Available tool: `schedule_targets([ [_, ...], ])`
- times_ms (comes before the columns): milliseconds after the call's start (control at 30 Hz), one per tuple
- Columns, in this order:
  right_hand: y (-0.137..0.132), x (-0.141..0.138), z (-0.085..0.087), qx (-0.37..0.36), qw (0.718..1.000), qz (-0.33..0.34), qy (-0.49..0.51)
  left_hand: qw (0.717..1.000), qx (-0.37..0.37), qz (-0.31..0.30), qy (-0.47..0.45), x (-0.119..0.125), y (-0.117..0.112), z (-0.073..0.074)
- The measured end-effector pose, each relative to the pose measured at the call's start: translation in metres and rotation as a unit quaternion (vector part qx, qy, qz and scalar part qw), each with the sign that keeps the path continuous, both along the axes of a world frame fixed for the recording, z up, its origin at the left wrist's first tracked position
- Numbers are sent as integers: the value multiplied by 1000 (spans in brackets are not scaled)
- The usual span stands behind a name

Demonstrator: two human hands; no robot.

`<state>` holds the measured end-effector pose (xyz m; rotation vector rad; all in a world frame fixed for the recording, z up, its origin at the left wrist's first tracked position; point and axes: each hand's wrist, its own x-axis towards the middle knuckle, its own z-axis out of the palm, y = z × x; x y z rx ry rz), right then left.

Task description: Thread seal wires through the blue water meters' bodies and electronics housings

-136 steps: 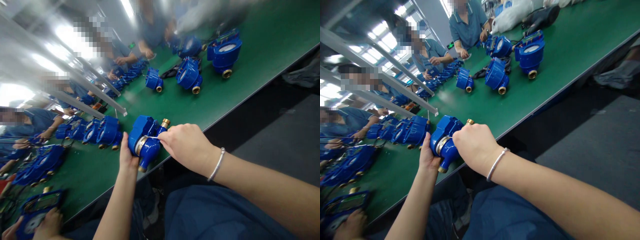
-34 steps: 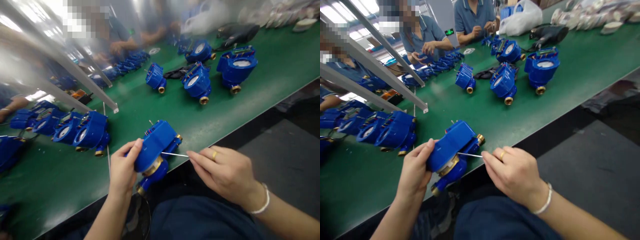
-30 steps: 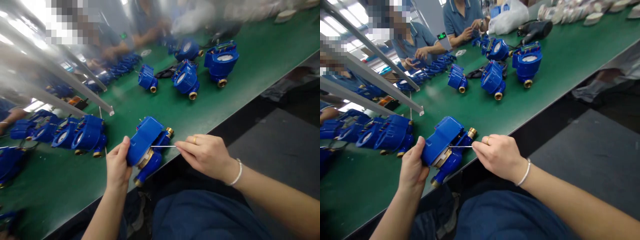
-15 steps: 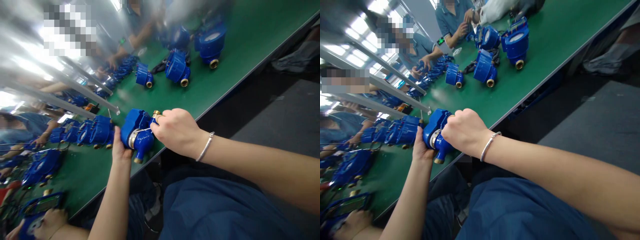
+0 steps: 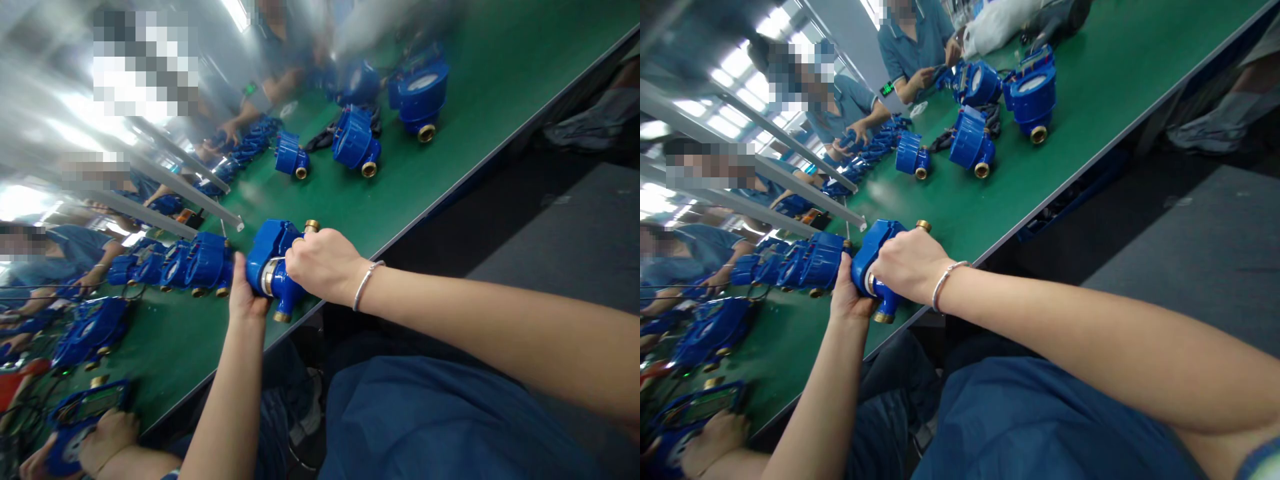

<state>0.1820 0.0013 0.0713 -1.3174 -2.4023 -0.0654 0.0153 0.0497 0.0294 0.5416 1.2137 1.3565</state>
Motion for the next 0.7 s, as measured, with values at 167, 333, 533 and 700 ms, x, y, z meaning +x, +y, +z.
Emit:
schedule_targets([
  [167,-6,4,-20,-14,998,-45,33,999,34,19,18,0,1,-2],
  [333,-41,38,-43,-40,991,-123,33,985,102,41,130,2,5,-4],
  [533,-82,97,-78,-51,968,-171,176,910,192,-9,368,8,-13,0],
  [700,-73,127,-54,-61,954,-158,248,830,273,-3,486,22,-39,1],
])
